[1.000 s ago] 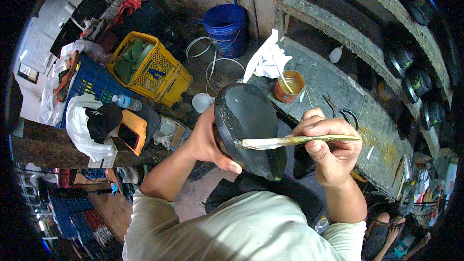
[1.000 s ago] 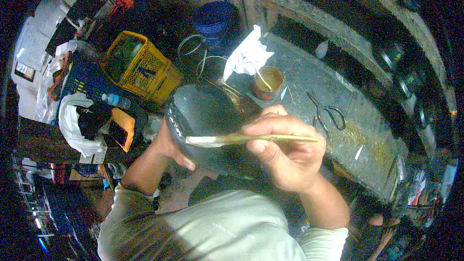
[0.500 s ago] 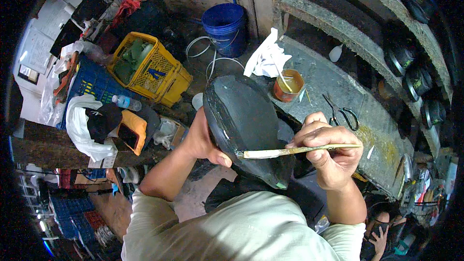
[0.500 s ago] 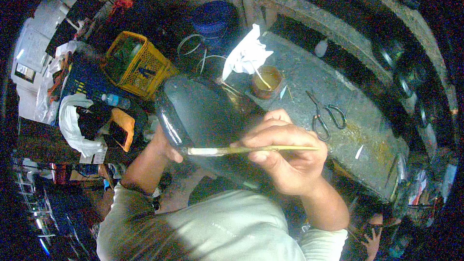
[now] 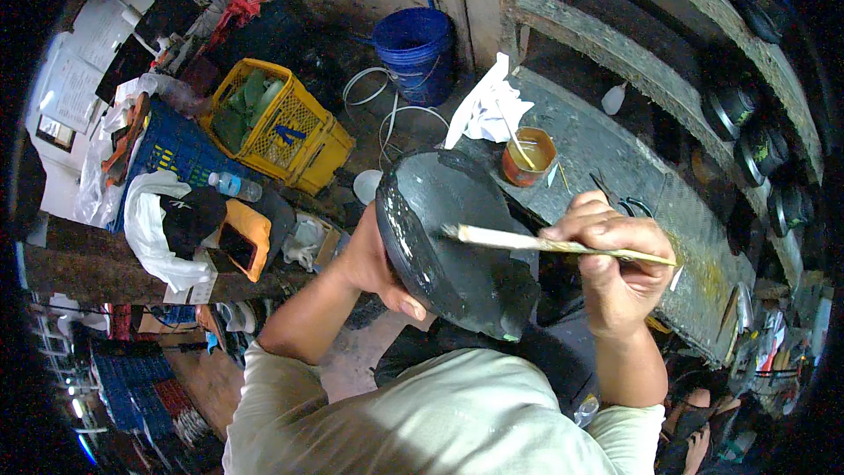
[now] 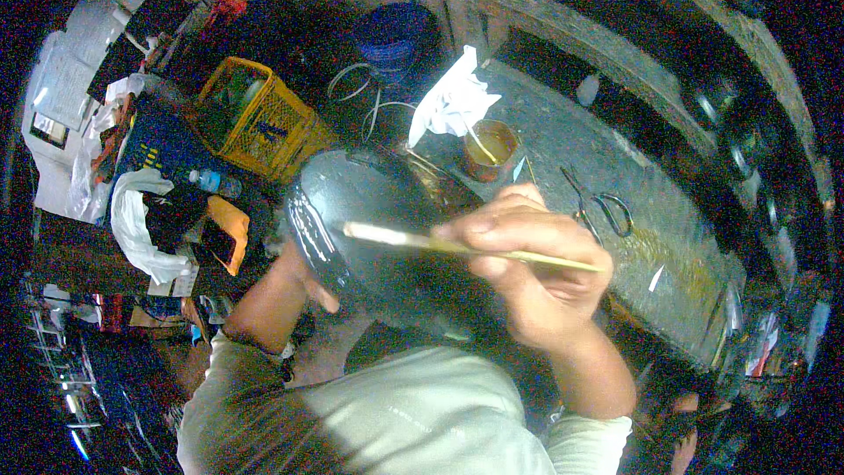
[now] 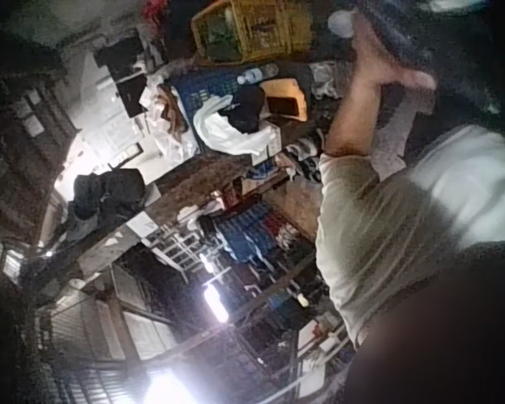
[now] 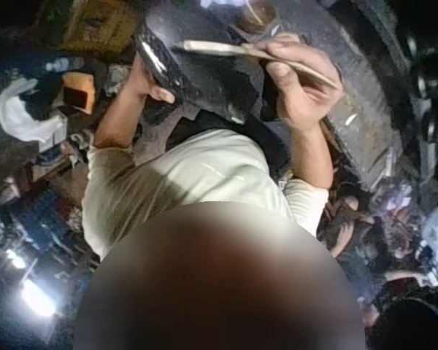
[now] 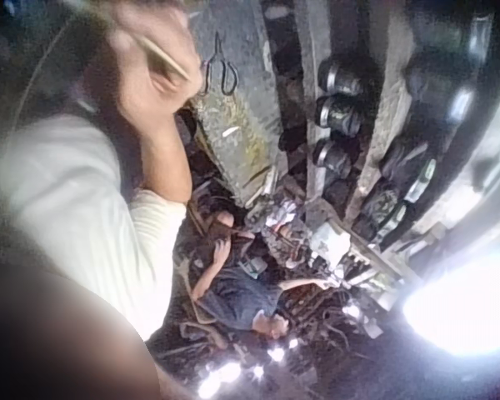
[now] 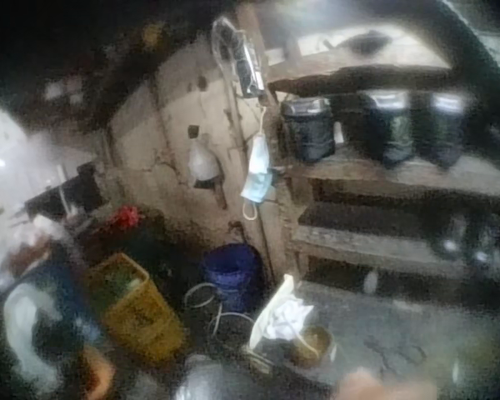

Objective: The person applies a dark substance to the sole of a black and green sneaker using a brush, then uses a small tool to scrape or smooth the sole. They work on the shoe while seated, turning it to access different areas of the sole.

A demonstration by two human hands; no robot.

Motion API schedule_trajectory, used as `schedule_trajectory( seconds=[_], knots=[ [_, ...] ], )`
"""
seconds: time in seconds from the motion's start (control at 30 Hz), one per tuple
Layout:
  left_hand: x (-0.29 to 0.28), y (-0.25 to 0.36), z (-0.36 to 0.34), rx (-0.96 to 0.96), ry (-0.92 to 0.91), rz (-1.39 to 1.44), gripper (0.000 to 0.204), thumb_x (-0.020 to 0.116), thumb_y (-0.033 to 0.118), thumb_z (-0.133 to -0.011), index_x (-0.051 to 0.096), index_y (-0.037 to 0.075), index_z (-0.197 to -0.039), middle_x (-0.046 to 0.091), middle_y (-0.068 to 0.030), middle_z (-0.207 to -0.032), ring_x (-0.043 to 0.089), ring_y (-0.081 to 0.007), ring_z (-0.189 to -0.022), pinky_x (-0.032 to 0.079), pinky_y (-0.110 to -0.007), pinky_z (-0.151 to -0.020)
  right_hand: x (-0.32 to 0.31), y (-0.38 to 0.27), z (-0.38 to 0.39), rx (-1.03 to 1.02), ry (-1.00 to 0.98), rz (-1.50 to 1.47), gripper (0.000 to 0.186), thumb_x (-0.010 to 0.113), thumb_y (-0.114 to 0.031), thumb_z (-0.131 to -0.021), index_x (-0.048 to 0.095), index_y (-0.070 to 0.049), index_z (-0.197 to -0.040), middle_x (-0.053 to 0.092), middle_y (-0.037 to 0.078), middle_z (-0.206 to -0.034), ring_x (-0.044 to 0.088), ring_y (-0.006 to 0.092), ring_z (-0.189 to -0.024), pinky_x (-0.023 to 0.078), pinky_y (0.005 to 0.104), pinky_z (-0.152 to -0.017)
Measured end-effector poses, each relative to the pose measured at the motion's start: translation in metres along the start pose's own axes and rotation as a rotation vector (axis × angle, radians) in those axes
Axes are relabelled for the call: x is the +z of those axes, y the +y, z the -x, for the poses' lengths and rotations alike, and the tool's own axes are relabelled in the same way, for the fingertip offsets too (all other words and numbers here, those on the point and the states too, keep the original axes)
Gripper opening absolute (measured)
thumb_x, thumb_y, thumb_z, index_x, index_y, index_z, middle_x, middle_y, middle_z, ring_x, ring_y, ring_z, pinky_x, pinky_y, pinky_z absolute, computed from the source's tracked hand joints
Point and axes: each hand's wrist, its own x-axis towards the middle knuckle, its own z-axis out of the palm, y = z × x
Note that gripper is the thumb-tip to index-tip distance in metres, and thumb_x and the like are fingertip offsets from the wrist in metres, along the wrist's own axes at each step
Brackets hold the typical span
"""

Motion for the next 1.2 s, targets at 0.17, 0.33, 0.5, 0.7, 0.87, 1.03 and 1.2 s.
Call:
schedule_trajectory(
  seconds=[0.17,0.33,0.5,0.7,0.87,1.03,1.2],
  knots=[
    [0.001,0.002,0.006,-0.023,0.02,0.033,0.119,0.104,0.033,-0.044,0.048,-0.006,-0.142,0.067,-0.0156,-0.13,0.066,-0.025,-0.119,0.049,-0.042,-0.108,0.004,0.007,0.003,-0.066,-0.168,0.027,0.011,0.076,-0.007,-0.089,0.076,-0.008,-0.099,0.079,0.015,-0.094,0.076,0.0267,-0.084,0.048,0.0391,-0.08],
    [-0.001,0.0,0.007,-0.053,0.039,0.07,0.122,0.104,0.032,-0.043,0.046,-0.005,-0.144,0.065,-0.0157,-0.133,0.064,-0.0254,-0.122,0.047,-0.042,-0.11,-0.007,0.001,0.01,0.1,-0.146,-0.07,0.011,0.08,-0.012,-0.087,0.076,-0.005,-0.095,0.078,0.012,-0.09,0.073,0.0244,-0.08,0.047,0.0401,-0.082],
    [0.009,-0.003,0.004,-0.088,-0.021,0.068,0.125,0.105,0.031,-0.043,0.044,-0.005,-0.146,0.064,-0.0157,-0.136,0.062,-0.0258,-0.125,0.044,-0.043,-0.112,-0.005,0.004,0.006,0.128,-0.113,-0.017,0.014,0.077,-0.007,-0.088,0.075,-0.002,-0.101,0.076,0.012,-0.096,0.069,0.0244,-0.085,0.048,0.0397,-0.083],
    [0.013,-0.001,0.006,-0.193,0.013,0.076,0.132,0.105,0.029,-0.041,0.038,-0.005,-0.15,0.059,-0.016,-0.142,0.059,-0.0264,-0.129,0.041,-0.043,-0.116,0.001,0.0,0.003,0.105,0.091,0.168,0.02,0.076,-0.003,-0.087,0.074,0.002,-0.107,0.076,0.012,-0.098,0.064,0.0211,-0.087,0.049,0.0365,-0.083],
    [0.01,0.003,0.006,0.09,0.032,-0.324,0.14,0.106,0.029,-0.04,0.032,-0.005,-0.154,0.049,-0.0181,-0.15,0.05,-0.0267,-0.139,0.035,-0.043,-0.12,0.004,-0.008,0.014,0.052,0.072,0.018,0.02,0.075,-0.001,-0.087,0.074,0.002,-0.107,0.075,0.012,-0.093,0.062,0.02,-0.082,0.046,0.0355,-0.076],
    [0.01,-0.004,0.001,0.273,0.049,-0.485,0.134,0.106,0.031,-0.044,0.036,-0.002,-0.153,0.049,-0.0216,-0.151,0.049,-0.0348,-0.14,0.035,-0.047,-0.12,0.013,-0.004,0.025,0.271,0.298,0.059,0.018,0.074,-0.004,-0.09,0.073,0.0,-0.108,0.073,0.012,-0.098,0.063,0.0204,-0.079,0.048,0.0361,-0.078],
    [0.002,-0.013,-0.002,0.382,0.085,-0.572,0.129,0.105,0.033,-0.046,0.039,0.0,-0.151,0.05,-0.0226,-0.15,0.051,-0.0368,-0.139,0.036,-0.049,-0.118,0.013,-0.01,0.024,-0.218,-0.007,0.432,0.022,0.078,-0.003,-0.084,0.073,-0.007,-0.105,0.08,0.01,-0.096,0.072,0.0188,-0.077,0.044,0.0366,-0.073]
  ],
)
